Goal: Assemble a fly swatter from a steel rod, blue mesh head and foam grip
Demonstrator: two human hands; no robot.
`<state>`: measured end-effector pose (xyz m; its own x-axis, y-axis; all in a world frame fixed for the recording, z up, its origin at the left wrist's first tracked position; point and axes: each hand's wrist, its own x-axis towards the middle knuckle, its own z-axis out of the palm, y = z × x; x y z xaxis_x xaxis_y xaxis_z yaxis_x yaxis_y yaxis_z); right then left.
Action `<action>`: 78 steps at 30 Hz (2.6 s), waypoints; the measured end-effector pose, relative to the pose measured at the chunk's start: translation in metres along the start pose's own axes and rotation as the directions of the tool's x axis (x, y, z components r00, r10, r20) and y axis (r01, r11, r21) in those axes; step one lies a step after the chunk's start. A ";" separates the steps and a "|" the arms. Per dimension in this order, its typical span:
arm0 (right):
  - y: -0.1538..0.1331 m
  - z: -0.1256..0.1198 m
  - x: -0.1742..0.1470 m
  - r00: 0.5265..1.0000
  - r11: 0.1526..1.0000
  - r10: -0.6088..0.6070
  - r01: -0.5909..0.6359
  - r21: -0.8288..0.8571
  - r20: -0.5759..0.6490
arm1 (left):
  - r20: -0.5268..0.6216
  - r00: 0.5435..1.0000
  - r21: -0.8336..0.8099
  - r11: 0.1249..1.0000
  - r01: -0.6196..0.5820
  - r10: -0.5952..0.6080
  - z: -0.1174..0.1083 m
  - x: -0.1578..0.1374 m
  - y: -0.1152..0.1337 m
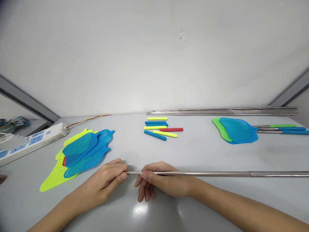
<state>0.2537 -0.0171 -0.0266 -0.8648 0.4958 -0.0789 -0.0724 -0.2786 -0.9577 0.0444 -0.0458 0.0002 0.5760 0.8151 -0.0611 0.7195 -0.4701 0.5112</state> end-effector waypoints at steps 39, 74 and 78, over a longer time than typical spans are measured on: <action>0.001 0.003 -0.001 0.999 0.998 0.050 -0.051 -0.049 -0.008 | -0.019 0.999 0.016 0.999 -0.035 0.035 0.010 0.001 0.002; 0.001 0.004 0.002 1.000 0.998 -0.003 0.001 -0.068 -0.031 | -0.189 0.981 0.024 0.999 -0.032 0.036 -0.001 0.004 -0.006; 0.002 0.003 0.003 0.999 0.998 0.000 -0.002 -0.056 -0.043 | -0.225 0.972 0.002 0.998 0.062 -0.060 -0.001 0.003 -0.007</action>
<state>0.2495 -0.0183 -0.0280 -0.8426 0.5309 -0.0905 -0.0427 -0.2334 -0.9715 0.0402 -0.0396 -0.0025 0.4295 0.8972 0.1027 0.7549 -0.4191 0.5044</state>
